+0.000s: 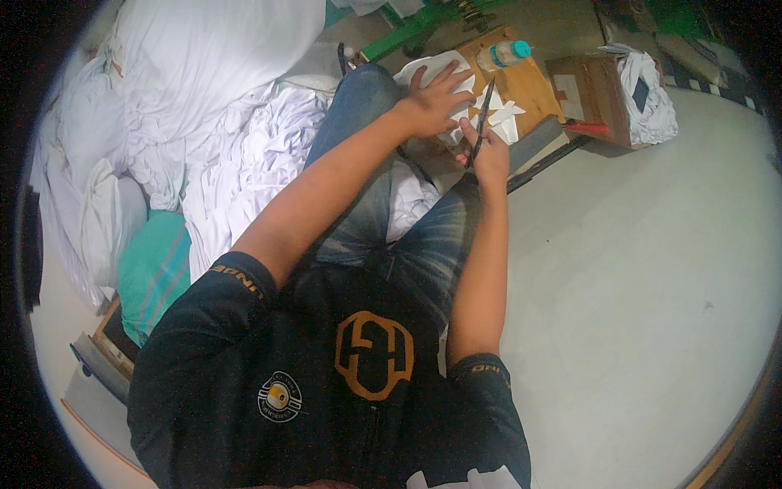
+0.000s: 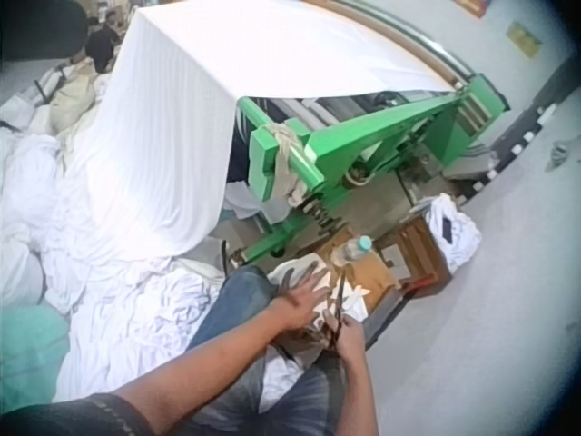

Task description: The person sits on the floor and uses scissors to trim small pieces of white fabric on a wooden block.

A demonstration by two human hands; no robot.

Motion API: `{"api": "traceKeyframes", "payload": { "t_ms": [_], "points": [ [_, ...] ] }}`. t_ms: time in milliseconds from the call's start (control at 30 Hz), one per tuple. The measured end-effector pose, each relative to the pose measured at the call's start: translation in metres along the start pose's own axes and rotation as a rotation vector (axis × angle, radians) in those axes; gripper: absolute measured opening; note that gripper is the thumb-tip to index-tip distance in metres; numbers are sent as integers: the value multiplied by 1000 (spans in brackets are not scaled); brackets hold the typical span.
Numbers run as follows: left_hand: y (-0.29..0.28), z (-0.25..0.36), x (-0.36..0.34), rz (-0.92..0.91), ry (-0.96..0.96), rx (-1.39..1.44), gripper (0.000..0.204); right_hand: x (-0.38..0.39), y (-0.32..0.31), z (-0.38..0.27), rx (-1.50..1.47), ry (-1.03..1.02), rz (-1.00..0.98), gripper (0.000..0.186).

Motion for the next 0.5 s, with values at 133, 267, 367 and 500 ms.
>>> {"api": "traceKeyframes", "payload": {
  "t_ms": [133,267,367,500],
  "points": [
    [2,1,3,110,54,-14,57,-1,-1,3,-71,-66,-38,49],
    [9,0,0,171,121,-6,55,36,-5,22,-324,-99,-71,46],
    [14,9,-4,210,120,-87,58,62,-15,50,-442,-154,-61,45],
    [7,35,-16,137,135,-115,65,95,-24,81,-534,-143,-10,39]
  ]
}}
Point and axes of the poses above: each hand's wrist, its own x-axis away from the middle knuckle, its own y-axis out of the palm, z = x × y, the point moved 1 cm from there along -x, towards the middle knuckle, and after that the axes turned 8 degrees about y, right-handed, at the moved point
